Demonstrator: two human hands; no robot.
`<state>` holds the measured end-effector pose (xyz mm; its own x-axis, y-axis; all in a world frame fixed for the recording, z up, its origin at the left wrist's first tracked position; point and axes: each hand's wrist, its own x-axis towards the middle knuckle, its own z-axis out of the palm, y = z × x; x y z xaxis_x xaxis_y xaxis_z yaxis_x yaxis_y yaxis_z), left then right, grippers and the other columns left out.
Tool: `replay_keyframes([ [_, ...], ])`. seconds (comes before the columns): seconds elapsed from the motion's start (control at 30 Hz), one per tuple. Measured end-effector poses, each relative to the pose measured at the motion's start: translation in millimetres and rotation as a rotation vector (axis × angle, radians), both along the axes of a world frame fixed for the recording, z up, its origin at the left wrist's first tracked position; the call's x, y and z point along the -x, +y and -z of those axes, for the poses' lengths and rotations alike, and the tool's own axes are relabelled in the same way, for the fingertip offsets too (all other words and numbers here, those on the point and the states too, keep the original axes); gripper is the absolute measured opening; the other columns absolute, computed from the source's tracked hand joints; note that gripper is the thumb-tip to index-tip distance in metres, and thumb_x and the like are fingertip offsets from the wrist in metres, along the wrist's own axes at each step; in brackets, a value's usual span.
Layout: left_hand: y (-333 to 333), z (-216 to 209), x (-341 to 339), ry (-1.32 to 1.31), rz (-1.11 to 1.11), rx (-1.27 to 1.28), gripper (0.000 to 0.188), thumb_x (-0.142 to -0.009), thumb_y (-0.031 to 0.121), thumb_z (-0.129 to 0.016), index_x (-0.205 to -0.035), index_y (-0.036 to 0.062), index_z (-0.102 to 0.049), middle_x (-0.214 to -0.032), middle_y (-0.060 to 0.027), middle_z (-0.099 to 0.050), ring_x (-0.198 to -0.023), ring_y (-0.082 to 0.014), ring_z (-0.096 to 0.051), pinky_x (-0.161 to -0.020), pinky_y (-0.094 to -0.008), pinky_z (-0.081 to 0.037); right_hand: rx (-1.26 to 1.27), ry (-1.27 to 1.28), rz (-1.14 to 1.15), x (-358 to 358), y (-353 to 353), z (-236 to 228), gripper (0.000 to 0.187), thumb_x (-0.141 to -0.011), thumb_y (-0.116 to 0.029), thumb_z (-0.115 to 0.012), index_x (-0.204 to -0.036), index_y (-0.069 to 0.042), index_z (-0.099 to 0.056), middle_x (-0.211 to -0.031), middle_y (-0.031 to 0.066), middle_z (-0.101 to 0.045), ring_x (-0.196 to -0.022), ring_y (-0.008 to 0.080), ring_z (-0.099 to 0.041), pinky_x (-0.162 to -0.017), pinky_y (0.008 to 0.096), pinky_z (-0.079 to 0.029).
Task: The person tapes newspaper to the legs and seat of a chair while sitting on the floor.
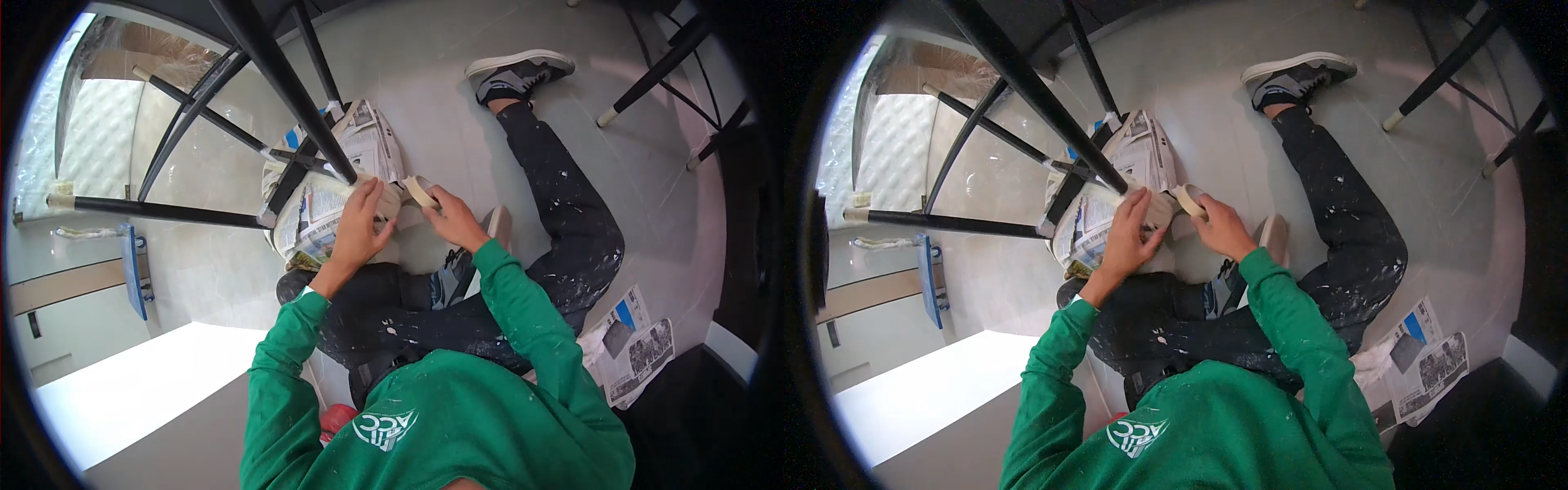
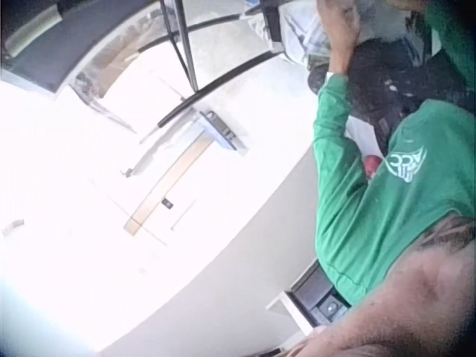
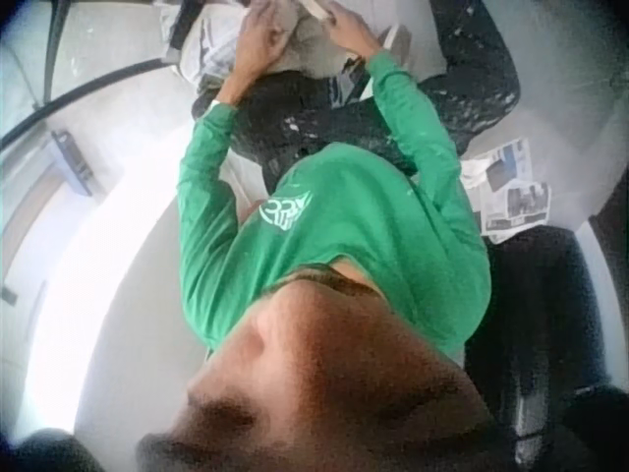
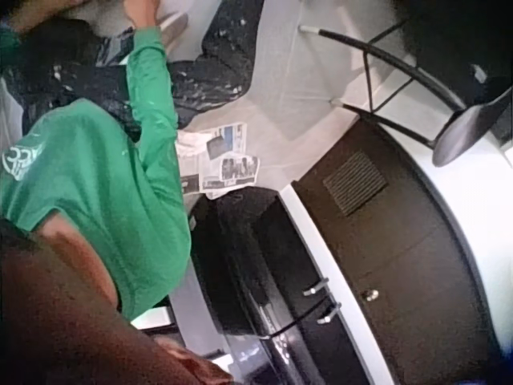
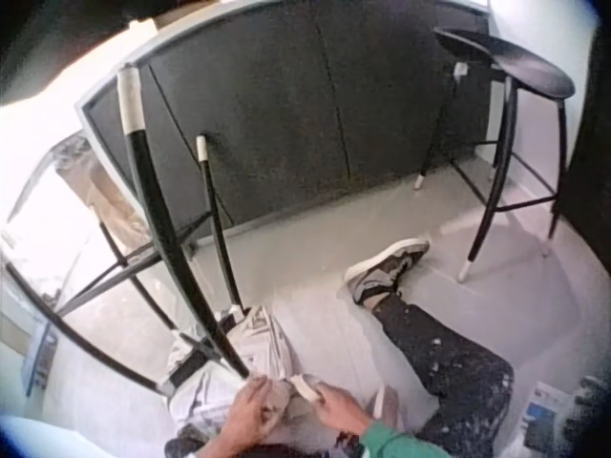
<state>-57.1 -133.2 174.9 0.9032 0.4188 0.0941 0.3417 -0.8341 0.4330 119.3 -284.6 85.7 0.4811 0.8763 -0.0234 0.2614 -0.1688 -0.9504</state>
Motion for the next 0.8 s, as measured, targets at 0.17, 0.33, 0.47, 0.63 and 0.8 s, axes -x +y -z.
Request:
replay_keyframes([
  [0.17,14,-2,-36,-0.224,-0.349,0.63,0.047,-0.096,0.025,-0.074,-0.13,-0.0062,-0.063,-0.112,-0.0189,-0.07,-0.1,-0.0248,-0.069,-0.089,-0.0345,-0.055,-0.054,0.169,-0.054,-23,16,-28,0.027,-0.091,-0.017,-0.063,-0.112,-0.002,-0.057,-0.094,0.0172,-0.067,-0.086,0.032,-0.066,-0.077,0.0426,-0.051],
  [0.33,24,6,-66,-0.196,-0.393,0.749,0.036,-0.096,0.027,-0.076,-0.104,-0.0071,-0.071,-0.085,-0.0106,-0.072,-0.081,-0.0153,-0.066,-0.072,-0.0303,-0.052,-0.114,0.18,-0.124,-37,27,-34,0.028,-0.091,-0.017,-0.061,-0.114,-0.002,-0.059,-0.092,0.0132,-0.065,-0.084,0.0228,-0.062,-0.076,0.0389,-0.051],
  [0.47,32,19,-64,-0.178,-0.446,0.654,0.029,-0.095,0.023,-0.075,-0.091,-0.0045,-0.068,-0.078,-0.0092,-0.069,-0.07,-0.0158,-0.061,-0.065,-0.0342,-0.049,-0.133,0.138,-0.146,-41,37,-32,0.029,-0.093,-0.019,-0.062,-0.116,-0.003,-0.062,-0.091,0.0133,-0.066,-0.081,0.0228,-0.063,-0.075,0.0388,-0.051],
  [0.63,25,15,-75,-0.237,-0.425,0.298,0.023,-0.092,0.016,-0.074,-0.084,-0.0025,-0.063,-0.076,-0.0156,-0.064,-0.067,-0.0289,-0.06,-0.065,-0.0417,-0.047,-0.063,0.222,-0.037,-54,40,-30,0.024,-0.096,-0.022,-0.063,-0.113,-0.005,-0.068,-0.09,0.017,-0.07,-0.08,0.0296,-0.069,-0.076,0.0421,-0.053],
  [0.8,22,20,-78,-0.2,-0.313,-0.051,0.016,-0.088,0.009,-0.071,-0.084,-0.0019,-0.06,-0.088,-0.0219,-0.061,-0.081,-0.0426,-0.06,-0.075,-0.0507,-0.048,-0.065,-0.042,-0.068,-55,44,-3,0.021,-0.096,-0.025,-0.063,-0.106,-0.008,-0.07,-0.092,0.0209,-0.073,-0.09,0.0403,-0.07,-0.079,0.0472,-0.054],
])
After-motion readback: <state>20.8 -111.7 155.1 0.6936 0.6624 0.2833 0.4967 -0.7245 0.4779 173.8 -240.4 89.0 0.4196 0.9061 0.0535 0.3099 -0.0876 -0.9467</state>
